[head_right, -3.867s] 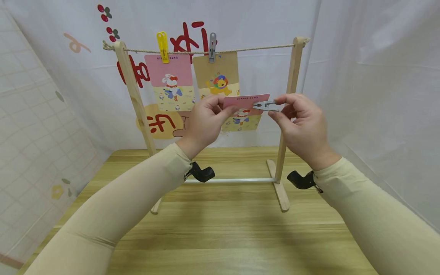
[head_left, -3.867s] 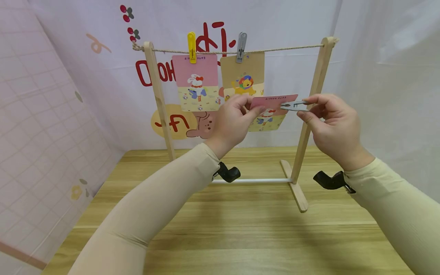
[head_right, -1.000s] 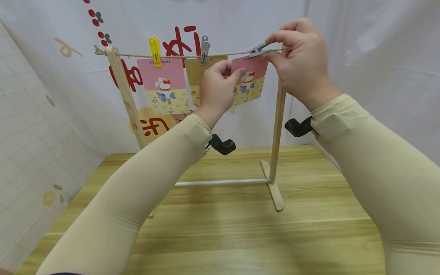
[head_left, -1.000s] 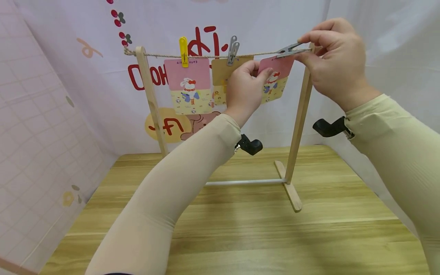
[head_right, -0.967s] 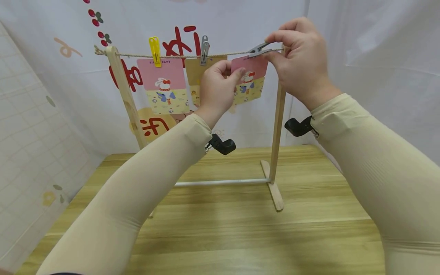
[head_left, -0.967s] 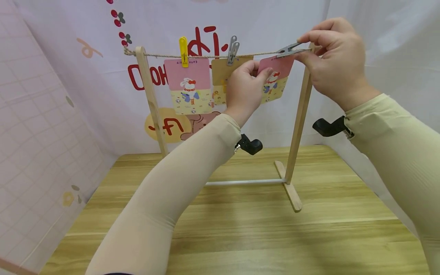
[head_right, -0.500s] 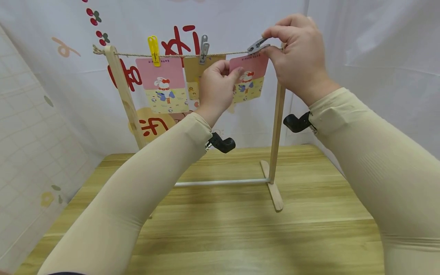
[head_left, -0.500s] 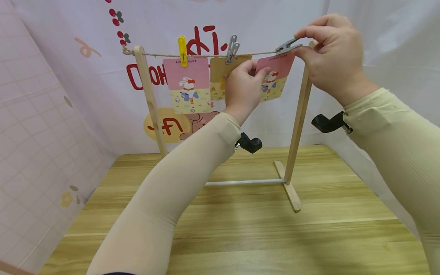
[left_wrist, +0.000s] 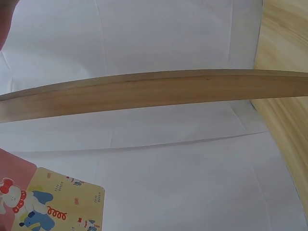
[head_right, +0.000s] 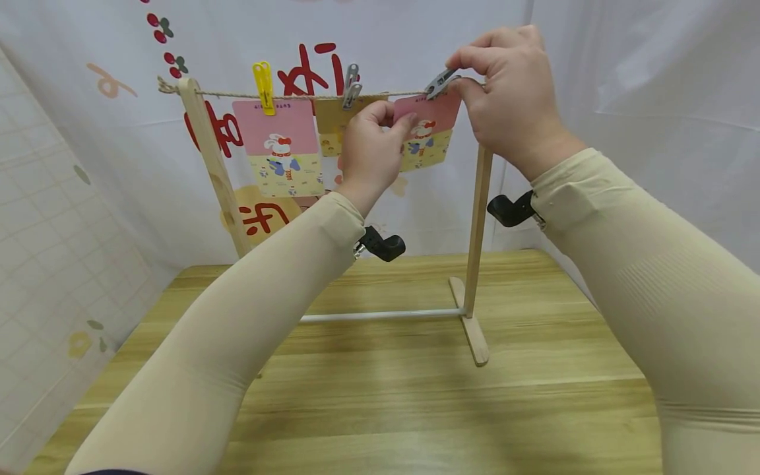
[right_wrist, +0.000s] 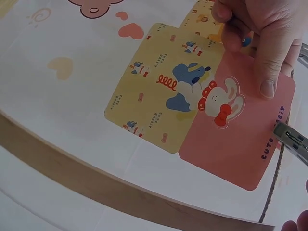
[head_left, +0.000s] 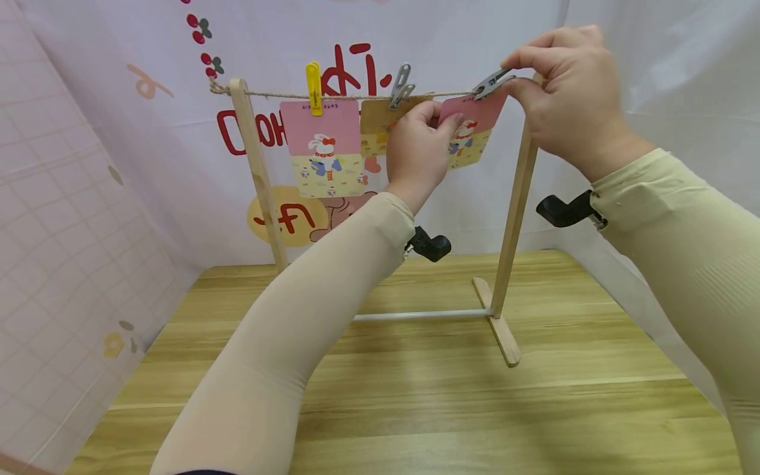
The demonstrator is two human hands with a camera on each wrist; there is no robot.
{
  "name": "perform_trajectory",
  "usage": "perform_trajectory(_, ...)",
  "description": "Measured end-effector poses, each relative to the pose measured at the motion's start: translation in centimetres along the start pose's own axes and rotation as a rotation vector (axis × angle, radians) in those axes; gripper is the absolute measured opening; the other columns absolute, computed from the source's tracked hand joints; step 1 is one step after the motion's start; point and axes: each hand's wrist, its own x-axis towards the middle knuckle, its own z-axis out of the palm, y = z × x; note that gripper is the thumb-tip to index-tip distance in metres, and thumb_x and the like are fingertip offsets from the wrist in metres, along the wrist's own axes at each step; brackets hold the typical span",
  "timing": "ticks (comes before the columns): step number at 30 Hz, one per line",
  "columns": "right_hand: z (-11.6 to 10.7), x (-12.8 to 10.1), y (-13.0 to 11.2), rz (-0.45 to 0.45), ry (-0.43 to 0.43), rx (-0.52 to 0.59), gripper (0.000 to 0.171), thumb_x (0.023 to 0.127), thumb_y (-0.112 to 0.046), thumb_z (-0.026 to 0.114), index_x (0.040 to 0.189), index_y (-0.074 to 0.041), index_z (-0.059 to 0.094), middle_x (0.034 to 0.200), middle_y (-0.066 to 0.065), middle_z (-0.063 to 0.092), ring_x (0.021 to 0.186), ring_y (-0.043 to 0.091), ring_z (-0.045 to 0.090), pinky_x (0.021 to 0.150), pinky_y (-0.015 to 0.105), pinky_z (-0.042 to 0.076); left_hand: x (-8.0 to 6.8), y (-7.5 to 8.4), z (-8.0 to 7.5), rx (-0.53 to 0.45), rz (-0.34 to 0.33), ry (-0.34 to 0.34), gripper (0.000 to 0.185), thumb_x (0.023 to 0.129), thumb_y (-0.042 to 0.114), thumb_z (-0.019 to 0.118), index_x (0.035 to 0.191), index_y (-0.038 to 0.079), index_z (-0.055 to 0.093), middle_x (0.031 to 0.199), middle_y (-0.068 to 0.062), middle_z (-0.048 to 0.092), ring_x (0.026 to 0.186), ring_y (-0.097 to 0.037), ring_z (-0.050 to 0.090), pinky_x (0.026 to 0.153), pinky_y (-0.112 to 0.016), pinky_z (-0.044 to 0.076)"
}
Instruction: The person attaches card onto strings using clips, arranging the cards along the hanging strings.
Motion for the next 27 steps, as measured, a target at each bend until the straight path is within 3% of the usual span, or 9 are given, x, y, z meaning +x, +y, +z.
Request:
perform_trajectory(7,0.1,-0.1,0.1,-0.01,-0.045,-0.001,0.015,0.095,-0.013,0.078,0.109,-0.007,0.083,0.097,-0.029,0.05,0.105,-0.007,0.031,0.098,0.027,0.03,-0.1,-0.5,-0.1,-0.015,0.035,0.011,0.022,0.102,0.04,0.07,0.108,0.019,0.074,0.104,0.006,0.072,0.097,-0.007,0.063,0.08,-0.02,0.046)
perform_trajectory(21,0.4,-1.0,0.6,-0.026,-0.038,0.021,0.015,0.094,-0.012,0.08,0.107,-0.006,0.083,0.102,-0.023,0.054,0.108,-0.006,0.031,0.097,0.029,0.03,-0.3,-0.9,0.0,0.0,0.056,0.023,0.022,0.101,0.041,0.07,0.107,0.02,0.076,0.102,0.007,0.072,0.093,-0.007,0.061,0.075,-0.02,0.043)
perform_trajectory(27,0.6,-1.2,0.5,-0.017,-0.024,0.041,0.015,0.093,-0.012,0.081,0.106,-0.006,0.083,0.099,-0.03,0.05,0.108,-0.008,0.031,0.095,0.027,0.03,-0.3,-0.8,0.0,-0.01,0.049,0.026,0.021,0.102,0.04,0.07,0.109,0.021,0.076,0.105,0.008,0.072,0.094,-0.006,0.061,0.073,-0.021,0.042)
